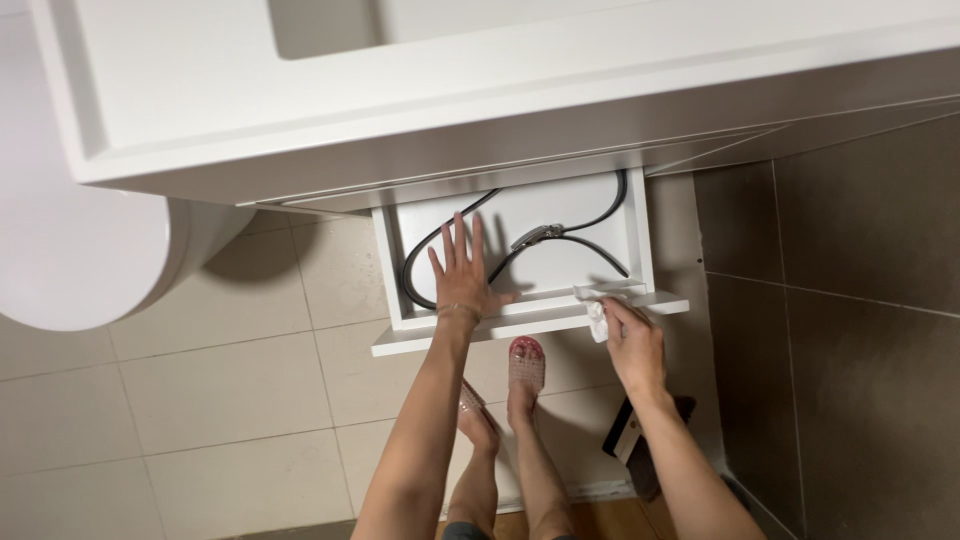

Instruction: The person wipes the exterior of a bathroom vanity cabinet with a white cloth, then opens a drawer, removes a black belt, and wipes the inside of the drawer.

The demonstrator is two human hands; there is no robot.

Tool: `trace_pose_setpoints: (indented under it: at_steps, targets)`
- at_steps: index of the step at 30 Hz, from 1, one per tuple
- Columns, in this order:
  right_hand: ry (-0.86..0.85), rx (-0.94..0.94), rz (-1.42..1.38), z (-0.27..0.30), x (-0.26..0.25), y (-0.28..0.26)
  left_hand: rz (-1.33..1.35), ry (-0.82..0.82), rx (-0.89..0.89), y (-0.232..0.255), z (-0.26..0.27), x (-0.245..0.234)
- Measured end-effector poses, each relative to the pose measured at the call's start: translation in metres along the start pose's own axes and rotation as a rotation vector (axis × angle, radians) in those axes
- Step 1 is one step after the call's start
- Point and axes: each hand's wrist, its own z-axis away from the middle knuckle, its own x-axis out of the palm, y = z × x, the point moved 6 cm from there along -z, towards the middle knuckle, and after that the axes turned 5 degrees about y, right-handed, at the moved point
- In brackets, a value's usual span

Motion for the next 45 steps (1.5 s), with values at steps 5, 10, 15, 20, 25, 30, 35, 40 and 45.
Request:
trace_pose_setpoints:
  at_steps: [5, 10, 15, 20, 25, 30, 35, 40, 45]
  targets:
    - [0.004, 0.037, -0.024, -0.011, 0.008, 0.002, -0.063, -0.01, -0.011, 0.031, -0.054, 0.02]
    - [-0.032, 0.076, -0.044, -0.026, 0.016, 0.01, -0.588, 0.7, -0.069, 0.063, -0.097, 0.036]
    - [-0.034, 0.107, -0.055, -0.031, 0.014, 0.017, -0.18, 0.104, 0.033, 0.063, -0.129, 0.046]
    - [-0.031, 0.112, -0.068, -0.03, 0.012, 0.023, -0.233, 0.287, 0.107, 0.07, -0.131, 0.066]
    - [-0.011, 0.105, -0.094, -0.035, 0.006, 0.021, -0.159, 0.267, 0.132, 0.069, -0.129, 0.089]
    - [-0.013, 0.135, -0.104, -0.037, -0.007, 0.013, -0.253, 0.332, 0.185, 0.071, -0.117, 0.083]
    - [0.0, 0.137, -0.097, -0.037, -0.025, -0.001, -0.27, 0.303, 0.243, 0.071, -0.1, 0.061]
    - [0.051, 0.026, -0.105, -0.031, -0.047, -0.017, -0.271, 0.338, 0.386, 0.071, -0.078, 0.042]
    - [0.115, -0.066, -0.096, -0.015, -0.08, -0.023, -0.217, 0.423, 0.508, 0.07, -0.04, 0.019]
